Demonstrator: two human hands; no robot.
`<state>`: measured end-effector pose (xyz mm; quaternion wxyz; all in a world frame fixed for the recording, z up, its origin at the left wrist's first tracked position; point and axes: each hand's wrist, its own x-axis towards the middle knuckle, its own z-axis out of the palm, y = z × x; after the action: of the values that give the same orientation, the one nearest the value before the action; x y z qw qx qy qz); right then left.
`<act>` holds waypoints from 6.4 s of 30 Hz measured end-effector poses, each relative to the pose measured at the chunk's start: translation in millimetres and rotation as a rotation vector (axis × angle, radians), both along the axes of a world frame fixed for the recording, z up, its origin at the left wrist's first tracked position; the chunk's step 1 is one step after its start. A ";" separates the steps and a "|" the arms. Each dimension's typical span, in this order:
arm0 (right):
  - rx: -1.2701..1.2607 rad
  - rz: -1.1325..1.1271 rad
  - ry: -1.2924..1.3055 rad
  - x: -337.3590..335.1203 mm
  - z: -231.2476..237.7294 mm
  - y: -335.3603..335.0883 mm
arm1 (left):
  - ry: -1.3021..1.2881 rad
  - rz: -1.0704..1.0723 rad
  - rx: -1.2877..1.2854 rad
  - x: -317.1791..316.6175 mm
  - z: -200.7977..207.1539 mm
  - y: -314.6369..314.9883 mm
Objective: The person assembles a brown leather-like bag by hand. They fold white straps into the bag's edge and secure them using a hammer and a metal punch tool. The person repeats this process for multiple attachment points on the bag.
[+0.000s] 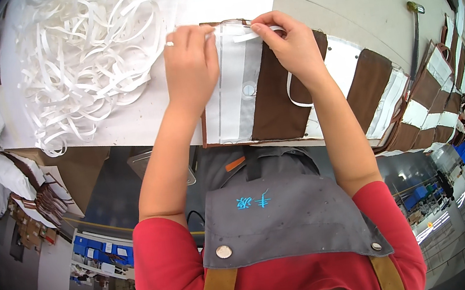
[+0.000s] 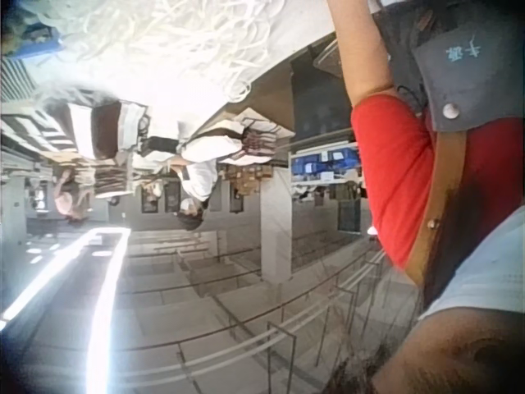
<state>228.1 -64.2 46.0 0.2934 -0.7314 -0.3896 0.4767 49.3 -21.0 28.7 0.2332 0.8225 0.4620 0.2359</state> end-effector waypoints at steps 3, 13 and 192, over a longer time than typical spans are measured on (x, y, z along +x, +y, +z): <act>0.041 -0.088 0.047 -2.0 -1.7 2.8 | 0.041 -0.048 0.019 1.7 -4.6 -16.6; 0.306 -0.317 -0.078 -33.8 -26.7 0.7 | -0.029 -0.005 0.059 7.4 -20.5 -34.6; -0.097 -0.221 -0.481 141.3 -10.4 -101.9 | 0.428 -0.599 0.250 122.0 -20.5 -54.4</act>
<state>369.4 -166.1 35.6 0.2071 -0.8750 -0.3425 0.2724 171.2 -75.4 8.2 0.0882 0.9737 0.2072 0.0347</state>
